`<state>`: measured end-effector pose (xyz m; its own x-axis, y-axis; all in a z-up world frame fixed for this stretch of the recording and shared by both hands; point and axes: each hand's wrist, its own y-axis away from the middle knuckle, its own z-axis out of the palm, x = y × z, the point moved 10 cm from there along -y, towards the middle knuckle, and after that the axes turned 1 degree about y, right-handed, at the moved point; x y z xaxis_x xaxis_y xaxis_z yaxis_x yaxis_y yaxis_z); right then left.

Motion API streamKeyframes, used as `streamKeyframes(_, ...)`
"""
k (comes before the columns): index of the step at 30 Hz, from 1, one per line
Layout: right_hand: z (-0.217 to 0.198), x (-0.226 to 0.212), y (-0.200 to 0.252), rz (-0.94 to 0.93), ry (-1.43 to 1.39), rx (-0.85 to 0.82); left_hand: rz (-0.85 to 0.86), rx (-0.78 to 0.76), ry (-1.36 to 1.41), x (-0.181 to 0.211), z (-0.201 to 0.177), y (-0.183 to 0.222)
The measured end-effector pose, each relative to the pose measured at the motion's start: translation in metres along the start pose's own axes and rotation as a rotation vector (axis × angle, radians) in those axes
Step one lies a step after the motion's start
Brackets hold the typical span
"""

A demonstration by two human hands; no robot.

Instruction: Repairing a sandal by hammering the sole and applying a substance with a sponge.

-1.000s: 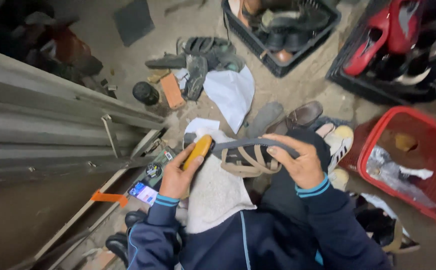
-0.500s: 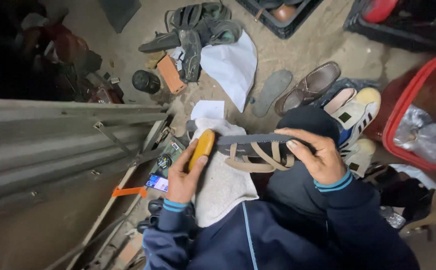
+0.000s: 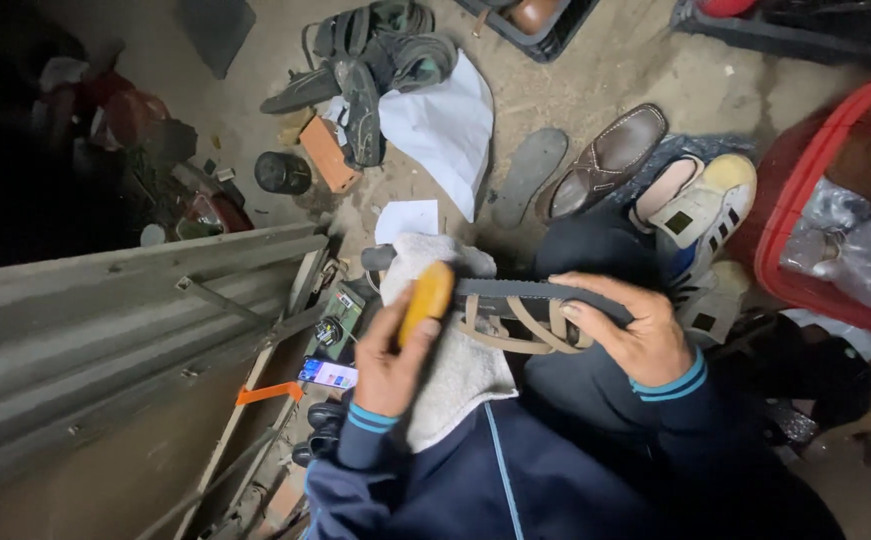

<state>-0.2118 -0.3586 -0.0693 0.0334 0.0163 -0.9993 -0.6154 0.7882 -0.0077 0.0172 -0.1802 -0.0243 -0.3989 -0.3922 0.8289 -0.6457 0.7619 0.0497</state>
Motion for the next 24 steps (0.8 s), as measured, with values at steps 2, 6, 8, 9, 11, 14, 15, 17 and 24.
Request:
streamKeyframes(2,-0.007,0.0,0.0,0.026,0.024,-0.012,0.016,-0.061,0.013,0.017,0.015,0.002)
streamKeyframes(6,-0.017,-0.008,-0.006,0.131,0.12,-0.003,0.014,-0.083,-0.054,0.003,0.007,-0.01)
streamKeyframes(8,-0.021,-0.01,-0.008,0.163,0.167,-0.01,0.008,-0.087,-0.057,0.004,0.005,-0.013)
streamKeyframes(9,-0.02,-0.01,-0.01,0.192,0.209,-0.022,0.001,-0.084,-0.064,0.003,0.002,-0.014)
streamKeyframes(11,-0.019,-0.016,-0.019,0.21,0.247,-0.068,0.006,-0.119,-0.009,0.022,0.011,-0.008)
streamKeyframes(14,-0.011,-0.014,-0.025,0.162,0.38,-0.211,-0.041,-0.188,-0.011,0.001,0.013,0.0)
streamKeyframes(15,-0.005,-0.013,-0.025,0.098,0.473,-0.298,-0.091,-0.235,-0.069,-0.018,0.014,0.0)
streamKeyframes(17,0.001,-0.02,-0.034,0.184,0.609,-0.298,-0.106,-0.201,-0.101,-0.018,0.001,-0.002)
streamKeyframes(24,0.093,-0.04,-0.061,0.28,1.033,-0.644,-0.062,-0.055,0.023,-0.035,-0.023,0.004)
